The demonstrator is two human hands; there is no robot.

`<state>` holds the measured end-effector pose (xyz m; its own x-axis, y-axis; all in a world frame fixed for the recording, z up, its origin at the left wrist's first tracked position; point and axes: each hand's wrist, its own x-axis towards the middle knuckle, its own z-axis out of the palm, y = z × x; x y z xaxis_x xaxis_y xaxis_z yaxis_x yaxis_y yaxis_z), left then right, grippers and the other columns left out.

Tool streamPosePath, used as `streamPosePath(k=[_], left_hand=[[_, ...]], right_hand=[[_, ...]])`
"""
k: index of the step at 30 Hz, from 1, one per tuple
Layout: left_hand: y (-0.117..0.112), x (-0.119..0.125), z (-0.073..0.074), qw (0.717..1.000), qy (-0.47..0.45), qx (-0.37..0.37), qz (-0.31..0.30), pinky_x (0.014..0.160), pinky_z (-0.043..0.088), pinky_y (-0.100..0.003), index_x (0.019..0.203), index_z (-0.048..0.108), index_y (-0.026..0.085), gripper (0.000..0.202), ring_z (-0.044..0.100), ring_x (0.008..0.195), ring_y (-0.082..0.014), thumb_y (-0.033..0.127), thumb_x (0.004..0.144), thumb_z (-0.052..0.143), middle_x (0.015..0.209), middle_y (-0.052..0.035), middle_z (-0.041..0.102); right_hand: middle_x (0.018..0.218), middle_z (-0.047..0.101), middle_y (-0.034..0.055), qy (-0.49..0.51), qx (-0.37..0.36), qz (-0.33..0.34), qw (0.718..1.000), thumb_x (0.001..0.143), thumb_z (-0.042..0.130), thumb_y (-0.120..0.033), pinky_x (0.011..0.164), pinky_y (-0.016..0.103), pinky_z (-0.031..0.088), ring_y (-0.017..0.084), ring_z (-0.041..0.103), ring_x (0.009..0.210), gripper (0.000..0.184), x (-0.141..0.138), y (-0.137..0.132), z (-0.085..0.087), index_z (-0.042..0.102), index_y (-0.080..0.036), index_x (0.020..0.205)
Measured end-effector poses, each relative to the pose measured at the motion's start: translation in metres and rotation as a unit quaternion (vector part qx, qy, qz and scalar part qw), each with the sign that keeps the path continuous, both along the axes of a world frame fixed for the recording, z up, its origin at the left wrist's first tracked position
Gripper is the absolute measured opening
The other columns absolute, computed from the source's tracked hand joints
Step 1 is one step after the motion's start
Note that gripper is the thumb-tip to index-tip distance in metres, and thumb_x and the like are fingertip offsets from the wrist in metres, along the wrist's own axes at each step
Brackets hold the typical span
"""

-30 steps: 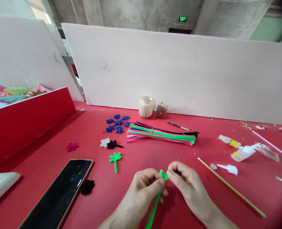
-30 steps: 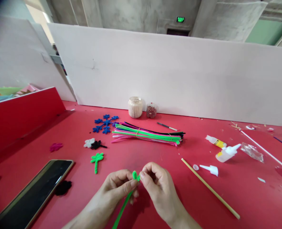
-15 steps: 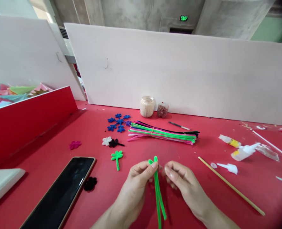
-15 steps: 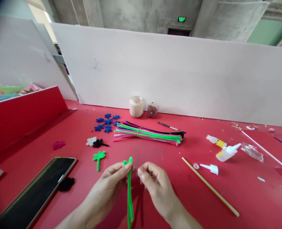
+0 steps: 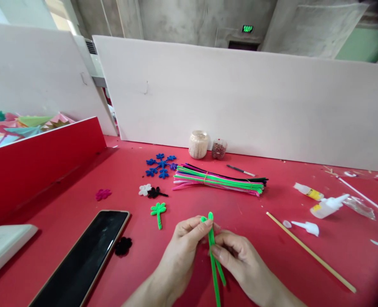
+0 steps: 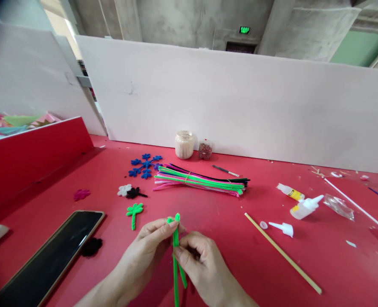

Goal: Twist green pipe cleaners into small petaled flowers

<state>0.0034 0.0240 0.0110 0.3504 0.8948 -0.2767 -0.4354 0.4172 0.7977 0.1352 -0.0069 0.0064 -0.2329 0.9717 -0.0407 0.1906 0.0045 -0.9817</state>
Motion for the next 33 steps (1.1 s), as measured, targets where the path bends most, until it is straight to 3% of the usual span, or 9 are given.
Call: streamPosePath(k=[6, 10, 12, 15, 19, 21, 27, 33], left_hand=[[0.0, 0.001, 0.001, 0.999, -0.05, -0.016, -0.013, 0.069, 0.04, -0.026, 0.077, 0.069, 0.014, 0.019, 0.055, 0.076, -0.0168, 0.022, 0.076, 0.051, 0.077, -0.0057, 0.065], [-0.001, 0.001, 0.004, 0.999, -0.035, 0.005, -0.024, 0.073, 0.039, -0.025, 0.081, 0.068, 0.014, 0.016, 0.054, 0.08, -0.0162, 0.021, 0.075, 0.055, 0.085, -0.0069, 0.065], [-0.001, 0.001, 0.005, 0.999, -0.033, 0.015, -0.04, 0.068, 0.04, -0.024, 0.078, 0.067, 0.014, 0.011, 0.054, 0.072, -0.014, 0.02, 0.073, 0.059, 0.076, -0.0052, 0.064], [-0.001, 0.001, 0.004, 0.998, -0.041, 0.021, -0.052, 0.057, 0.038, -0.022, 0.069, 0.066, 0.014, 0.011, 0.049, 0.054, -0.0095, 0.022, 0.073, 0.06, 0.054, 0.0004, 0.056], [-0.001, 0.001, 0.002, 0.999, 0.014, 0.038, -0.003, 0.062, 0.037, -0.02, 0.062, 0.066, 0.014, 0.009, 0.047, 0.061, -0.0082, 0.019, 0.069, 0.064, 0.063, 0.0013, 0.056], [-0.001, 0.001, 0.002, 0.998, 0.035, 0.047, -0.005, 0.062, 0.037, -0.02, 0.061, 0.066, 0.014, 0.01, 0.047, 0.061, -0.0084, 0.02, 0.069, 0.065, 0.064, 0.0017, 0.056], [-0.002, 0.004, 0.0, 0.998, 0.041, 0.045, -0.006, 0.06, 0.039, -0.021, 0.071, 0.067, 0.015, 0.008, 0.05, 0.06, -0.0104, 0.022, 0.067, 0.066, 0.065, -0.0009, 0.06], [-0.001, 0.003, -0.001, 0.997, 0.058, 0.055, -0.003, 0.054, 0.038, -0.022, 0.062, 0.063, 0.014, 0.015, 0.047, 0.055, -0.0099, 0.027, 0.069, 0.064, 0.056, 0.0004, 0.054]], right_hand=[[0.058, 0.032, -0.0049, 0.111, -0.069, 0.0, 0.991, 0.084, 0.046, -0.034, 0.05, 0.02, 0.028, 0.009, 0.03, 0.054, 0.024, 0.004, -0.002, -0.004, 0.054, -0.016, 0.072], [0.059, 0.038, -0.0039, 0.265, -0.149, 0.022, 0.952, 0.082, 0.051, -0.034, 0.05, 0.019, 0.029, 0.008, 0.033, 0.052, 0.023, 0.005, -0.005, -0.01, 0.053, -0.015, 0.07], [0.056, 0.04, -0.0035, 0.293, -0.174, 0.044, 0.939, 0.082, 0.05, -0.035, 0.047, 0.019, 0.028, 0.007, 0.034, 0.049, 0.026, 0.005, -0.006, -0.01, 0.052, -0.014, 0.066], [0.06, 0.048, -0.0001, 0.22, -0.144, 0.028, 0.964, 0.082, 0.047, -0.039, 0.049, 0.02, 0.033, 0.01, 0.041, 0.053, 0.029, 0.007, -0.004, -0.003, 0.057, -0.015, 0.071], [0.068, 0.052, 0.0009, 0.094, -0.031, -0.008, 0.995, 0.085, 0.043, -0.037, 0.061, 0.024, 0.039, 0.013, 0.047, 0.063, 0.026, 0.01, -0.001, 0.008, 0.059, -0.016, 0.079], [0.064, 0.051, -0.0008, 0.043, 0.013, -0.011, 0.999, 0.084, 0.046, -0.033, 0.057, 0.023, 0.039, 0.012, 0.047, 0.059, 0.022, 0.01, -0.001, 0.009, 0.057, -0.016, 0.075], [0.054, 0.046, -0.0029, -0.157, 0.135, -0.082, 0.975, 0.079, 0.05, -0.022, 0.046, 0.02, 0.031, 0.01, 0.043, 0.048, 0.023, 0.008, -0.003, 0.001, 0.051, -0.017, 0.057], [0.055, 0.048, -0.0015, -0.215, 0.171, -0.065, 0.959, 0.081, 0.048, -0.024, 0.048, 0.022, 0.033, 0.011, 0.044, 0.049, 0.022, 0.01, -0.004, 0.001, 0.053, -0.018, 0.061]])
